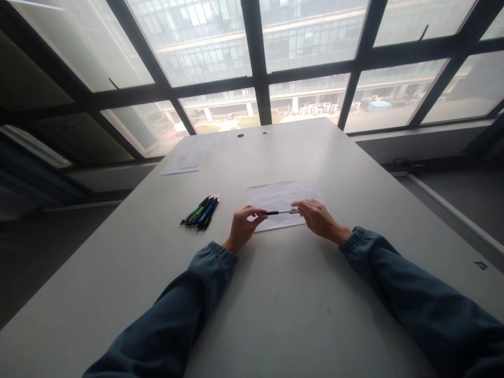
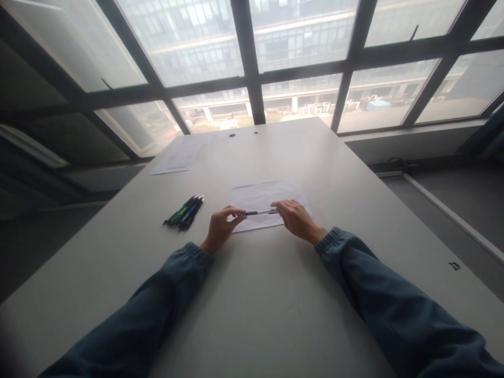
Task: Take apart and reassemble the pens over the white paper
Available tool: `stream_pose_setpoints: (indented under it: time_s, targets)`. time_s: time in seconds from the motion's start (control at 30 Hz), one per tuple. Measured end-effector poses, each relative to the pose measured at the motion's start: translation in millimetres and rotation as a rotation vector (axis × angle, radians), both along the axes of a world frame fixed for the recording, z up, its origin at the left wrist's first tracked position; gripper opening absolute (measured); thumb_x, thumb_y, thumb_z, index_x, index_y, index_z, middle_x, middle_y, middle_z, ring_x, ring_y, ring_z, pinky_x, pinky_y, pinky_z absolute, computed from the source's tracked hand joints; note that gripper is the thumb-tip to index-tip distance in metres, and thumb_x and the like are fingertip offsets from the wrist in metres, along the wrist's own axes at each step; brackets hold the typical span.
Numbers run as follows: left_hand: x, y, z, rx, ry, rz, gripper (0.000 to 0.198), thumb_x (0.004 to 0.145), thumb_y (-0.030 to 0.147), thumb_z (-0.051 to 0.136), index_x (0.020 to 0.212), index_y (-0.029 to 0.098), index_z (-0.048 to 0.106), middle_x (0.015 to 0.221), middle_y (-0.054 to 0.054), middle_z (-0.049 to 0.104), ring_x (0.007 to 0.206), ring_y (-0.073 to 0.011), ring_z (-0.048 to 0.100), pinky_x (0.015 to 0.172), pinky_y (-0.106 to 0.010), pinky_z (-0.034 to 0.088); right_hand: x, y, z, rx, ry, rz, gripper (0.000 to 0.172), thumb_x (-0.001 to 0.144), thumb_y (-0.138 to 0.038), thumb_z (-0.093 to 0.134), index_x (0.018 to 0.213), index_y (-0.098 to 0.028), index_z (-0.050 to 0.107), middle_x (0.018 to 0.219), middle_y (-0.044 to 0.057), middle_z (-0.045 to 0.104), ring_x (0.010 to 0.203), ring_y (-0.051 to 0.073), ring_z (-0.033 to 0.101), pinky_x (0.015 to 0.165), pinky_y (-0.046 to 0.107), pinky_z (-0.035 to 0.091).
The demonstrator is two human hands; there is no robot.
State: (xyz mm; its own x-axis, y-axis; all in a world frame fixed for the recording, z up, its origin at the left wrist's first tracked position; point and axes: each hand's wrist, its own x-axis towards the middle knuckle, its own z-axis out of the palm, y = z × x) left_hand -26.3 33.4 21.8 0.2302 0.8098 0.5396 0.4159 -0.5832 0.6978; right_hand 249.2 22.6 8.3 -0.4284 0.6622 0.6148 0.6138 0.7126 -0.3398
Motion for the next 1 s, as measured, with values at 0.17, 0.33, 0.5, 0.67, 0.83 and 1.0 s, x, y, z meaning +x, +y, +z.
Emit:
stream_pose_setpoints:
  time_s: [0.17, 0.33, 0.5, 0.67, 0.83, 1.0]
  targets:
    - [2.1, -0.5, 1.7, 0.023, 0.0, 0.004, 0.016, 0.079, 0.033, 0.077, 0.088, 0.021, 0.076, 0.08, -0.004, 0.07, 0.071, -0.0158, 0.061, 0.069, -0.03, 0.052, 1.1, -0.8, 1.1, -0.022, 0.016, -0.007, 0.02, 0.1, -0.019, 0.042, 0.11, -0.02, 0.06, 0.088, 0.007, 0.07, 0.08, 0.021, 0.063, 0.078, 0.033, 0.045]
    - [4.0, 0.1, 1.7, 0.015, -0.012, -0.011, 0.016, 0.081, 0.035, 0.075, 0.089, 0.021, 0.076, 0.08, -0.004, 0.07, 0.072, -0.0162, 0.06, 0.069, -0.03, 0.051, 0.1, -3.5, 7.4, -0.044, 0.039, 0.002, 0.023, 0.101, -0.019, 0.039, 0.105, -0.02, 0.061, 0.086, 0.008, 0.069, 0.078, 0.021, 0.062, 0.075, 0.033, 0.045]
    - [4.8, 1.3, 2.1, 0.016, -0.024, 0.017, 0.017, 0.082, 0.035, 0.074, 0.09, 0.02, 0.076, 0.079, -0.004, 0.07, 0.072, -0.0155, 0.06, 0.07, -0.03, 0.05, -4.4, -5.9, 10.8, -0.033, 0.035, 0.026, 0.017, 0.1, -0.03, 0.048, 0.109, -0.02, 0.059, 0.094, 0.009, 0.066, 0.085, 0.022, 0.06, 0.079, 0.035, 0.045]
    - [3.5, 2.0, 0.4, -0.012, -0.044, -0.01, 0.019, 0.081, 0.037, 0.075, 0.09, 0.02, 0.076, 0.078, -0.004, 0.07, 0.07, -0.0156, 0.06, 0.068, -0.03, 0.051, -4.9, -4.3, 6.9, -0.03, 0.072, 0.008, 0.012, 0.098, -0.03, 0.053, 0.103, -0.021, 0.059, 0.088, 0.007, 0.065, 0.079, 0.022, 0.058, 0.076, 0.034, 0.045]
    - [2.2, 1.7, -2.8, -0.031, -0.052, -0.052, 0.018, 0.08, 0.035, 0.077, 0.09, 0.02, 0.077, 0.08, -0.005, 0.071, 0.071, -0.0158, 0.061, 0.068, -0.03, 0.052, -3.8, -3.3, 5.6, 0.0, 0.031, 0.031, 0.016, 0.1, -0.031, 0.049, 0.096, -0.021, 0.061, 0.084, 0.007, 0.066, 0.081, 0.022, 0.058, 0.078, 0.035, 0.044]
    - [1.4, 0.3, -3.8, -0.019, -0.046, -0.044, 0.019, 0.079, 0.033, 0.078, 0.093, 0.021, 0.075, 0.082, -0.004, 0.071, 0.071, -0.015, 0.061, 0.07, -0.03, 0.052, -4.0, -3.6, 4.6, 0.019, 0.024, 0.022, 0.02, 0.101, -0.031, 0.047, 0.095, -0.021, 0.063, 0.084, 0.007, 0.067, 0.08, 0.021, 0.058, 0.078, 0.035, 0.044]
